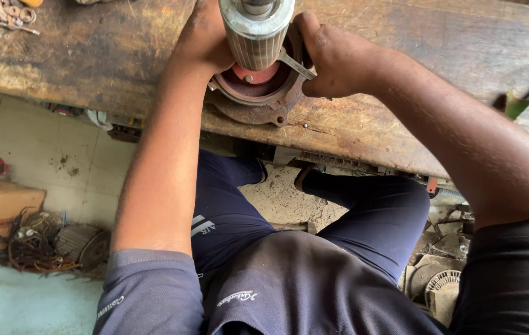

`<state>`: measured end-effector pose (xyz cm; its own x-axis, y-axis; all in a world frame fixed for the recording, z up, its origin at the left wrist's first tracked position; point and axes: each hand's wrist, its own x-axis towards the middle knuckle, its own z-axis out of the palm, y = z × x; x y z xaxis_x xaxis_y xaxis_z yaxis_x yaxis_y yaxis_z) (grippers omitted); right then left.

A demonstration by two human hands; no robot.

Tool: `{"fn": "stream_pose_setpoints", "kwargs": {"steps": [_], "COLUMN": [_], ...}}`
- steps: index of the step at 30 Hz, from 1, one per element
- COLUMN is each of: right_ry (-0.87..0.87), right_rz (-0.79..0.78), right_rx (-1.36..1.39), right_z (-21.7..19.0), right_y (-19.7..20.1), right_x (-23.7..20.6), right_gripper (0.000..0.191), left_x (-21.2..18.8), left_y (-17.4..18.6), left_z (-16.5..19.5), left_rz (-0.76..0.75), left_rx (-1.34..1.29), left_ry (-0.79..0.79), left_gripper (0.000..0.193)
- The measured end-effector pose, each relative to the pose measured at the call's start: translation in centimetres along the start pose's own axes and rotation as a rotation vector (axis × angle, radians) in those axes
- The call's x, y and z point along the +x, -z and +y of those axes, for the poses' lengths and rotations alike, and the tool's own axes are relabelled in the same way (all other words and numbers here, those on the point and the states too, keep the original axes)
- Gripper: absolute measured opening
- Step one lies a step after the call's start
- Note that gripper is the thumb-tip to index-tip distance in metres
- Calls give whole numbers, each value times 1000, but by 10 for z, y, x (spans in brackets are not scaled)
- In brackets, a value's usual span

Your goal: The person places a motor rotor into a pump housing on a workbench, then uses a wrench to tighten bolts around the housing. They fit an end cover onto the assembly, adjust the rotor's position, and finally carry the assembled unit to another part of the workshop.

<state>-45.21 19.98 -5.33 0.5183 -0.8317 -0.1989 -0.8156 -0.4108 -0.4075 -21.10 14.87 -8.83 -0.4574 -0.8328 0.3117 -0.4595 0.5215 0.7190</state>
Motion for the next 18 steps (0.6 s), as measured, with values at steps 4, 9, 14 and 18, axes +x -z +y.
{"fn": "stream_pose_setpoints", "kwargs": {"steps": [4, 9, 14, 18], "right_ry": [-72, 35, -29, -98], "right_rz": [-72, -134, -244, -145], "right_rx": [-169, -385, -276, -128], "right_z": [0, -1, -3, 2], "right_y": [10, 34, 51, 48], "right_x": [3, 6, 11, -8], "right_gripper": [64, 58, 61, 61], "left_x": [1, 17, 19, 19], "left_y": [-10, -12, -6, -6], "left_z": [-12, -23, -24, -25], "left_rz": [-80, -168, -94, -86], "left_rx": [-441, -981, -477, -374], "left_ry": [82, 40, -129, -157], "left_gripper": [40, 51, 43, 37]}}
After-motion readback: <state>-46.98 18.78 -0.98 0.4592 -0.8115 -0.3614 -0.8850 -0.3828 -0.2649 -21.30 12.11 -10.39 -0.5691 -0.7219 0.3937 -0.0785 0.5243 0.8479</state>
